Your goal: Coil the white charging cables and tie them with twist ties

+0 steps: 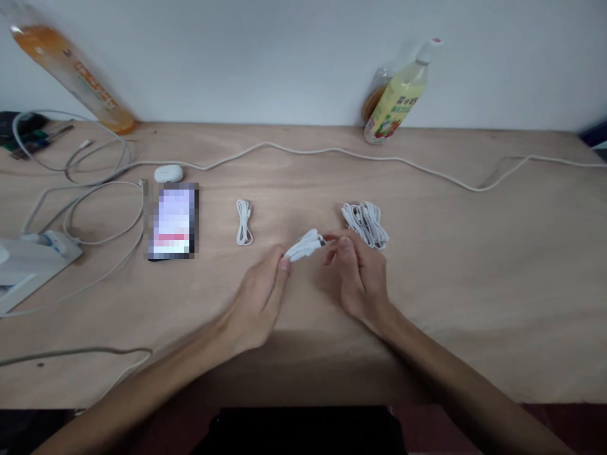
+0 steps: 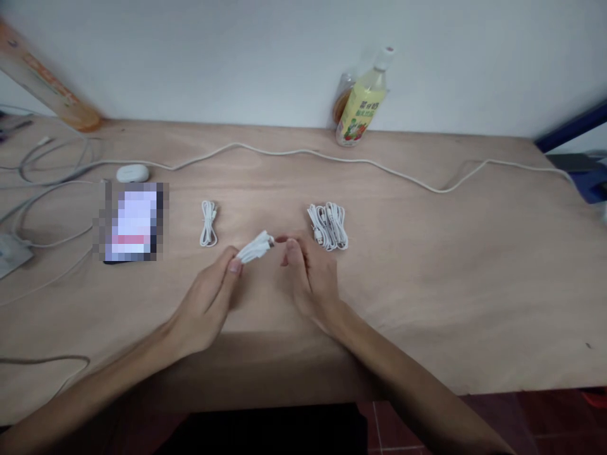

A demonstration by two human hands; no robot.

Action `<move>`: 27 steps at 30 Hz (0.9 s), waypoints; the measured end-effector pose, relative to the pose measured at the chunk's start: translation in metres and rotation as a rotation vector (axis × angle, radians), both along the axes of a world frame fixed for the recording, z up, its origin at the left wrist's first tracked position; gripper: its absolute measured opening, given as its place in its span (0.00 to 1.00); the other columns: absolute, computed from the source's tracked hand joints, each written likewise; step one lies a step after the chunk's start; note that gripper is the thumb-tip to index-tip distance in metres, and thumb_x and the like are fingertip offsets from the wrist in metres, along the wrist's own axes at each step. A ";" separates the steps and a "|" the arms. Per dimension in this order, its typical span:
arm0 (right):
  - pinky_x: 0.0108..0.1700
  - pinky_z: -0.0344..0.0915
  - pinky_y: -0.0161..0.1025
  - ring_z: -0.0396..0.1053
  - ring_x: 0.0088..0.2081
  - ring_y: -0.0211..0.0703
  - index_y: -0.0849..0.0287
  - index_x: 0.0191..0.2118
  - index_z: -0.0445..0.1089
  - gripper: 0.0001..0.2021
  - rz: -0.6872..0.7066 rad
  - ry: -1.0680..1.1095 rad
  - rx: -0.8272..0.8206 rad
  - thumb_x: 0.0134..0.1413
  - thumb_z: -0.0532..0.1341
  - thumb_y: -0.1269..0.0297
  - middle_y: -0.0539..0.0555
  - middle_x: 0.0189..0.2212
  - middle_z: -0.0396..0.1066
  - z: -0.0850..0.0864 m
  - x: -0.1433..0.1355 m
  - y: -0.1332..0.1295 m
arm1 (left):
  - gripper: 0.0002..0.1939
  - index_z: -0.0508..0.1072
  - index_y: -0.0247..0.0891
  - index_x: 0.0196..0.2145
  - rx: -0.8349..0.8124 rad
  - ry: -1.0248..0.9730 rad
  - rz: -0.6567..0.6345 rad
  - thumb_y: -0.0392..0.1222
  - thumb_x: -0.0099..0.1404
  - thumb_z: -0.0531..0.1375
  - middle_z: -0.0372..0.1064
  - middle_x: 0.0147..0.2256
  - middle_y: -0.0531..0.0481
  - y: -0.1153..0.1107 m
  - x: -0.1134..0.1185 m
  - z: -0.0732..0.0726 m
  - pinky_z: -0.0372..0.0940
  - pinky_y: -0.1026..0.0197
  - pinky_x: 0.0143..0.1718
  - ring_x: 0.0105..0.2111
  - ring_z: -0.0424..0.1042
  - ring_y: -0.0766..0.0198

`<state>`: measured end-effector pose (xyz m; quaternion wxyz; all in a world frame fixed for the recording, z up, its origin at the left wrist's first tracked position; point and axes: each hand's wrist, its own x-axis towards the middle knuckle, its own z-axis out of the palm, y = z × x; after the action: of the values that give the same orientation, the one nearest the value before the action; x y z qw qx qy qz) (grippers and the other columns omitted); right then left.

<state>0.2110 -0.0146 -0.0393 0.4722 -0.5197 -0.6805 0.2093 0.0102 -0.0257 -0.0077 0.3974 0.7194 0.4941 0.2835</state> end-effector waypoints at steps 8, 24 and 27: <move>0.38 0.73 0.39 0.76 0.38 0.44 0.56 0.47 0.78 0.06 0.064 -0.362 0.080 0.74 0.62 0.69 0.57 0.41 0.77 -0.013 -0.001 0.010 | 0.17 0.59 0.45 0.36 0.051 -0.067 0.268 0.48 0.84 0.45 0.60 0.29 0.56 0.009 -0.003 -0.011 0.58 0.57 0.33 0.29 0.60 0.62; 0.28 0.57 0.38 0.71 0.34 0.43 0.62 0.40 0.76 0.11 0.058 -0.734 0.226 0.77 0.58 0.69 0.60 0.39 0.74 -0.020 -0.004 0.020 | 0.17 0.60 0.44 0.33 -0.152 -0.208 0.227 0.48 0.83 0.48 0.59 0.31 0.53 0.012 -0.001 -0.016 0.59 0.57 0.34 0.31 0.59 0.60; 0.28 0.56 0.38 0.71 0.34 0.44 0.62 0.41 0.76 0.11 0.064 -0.790 0.212 0.77 0.58 0.69 0.60 0.39 0.74 -0.019 -0.005 0.020 | 0.17 0.60 0.44 0.33 -0.163 -0.217 0.236 0.47 0.83 0.48 0.59 0.31 0.53 0.013 -0.001 -0.016 0.58 0.57 0.35 0.31 0.59 0.60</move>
<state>0.2062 0.0052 -0.0578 0.2186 -0.4872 -0.8431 -0.0633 0.0091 -0.0126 -0.0237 0.4693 0.5869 0.5507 0.3634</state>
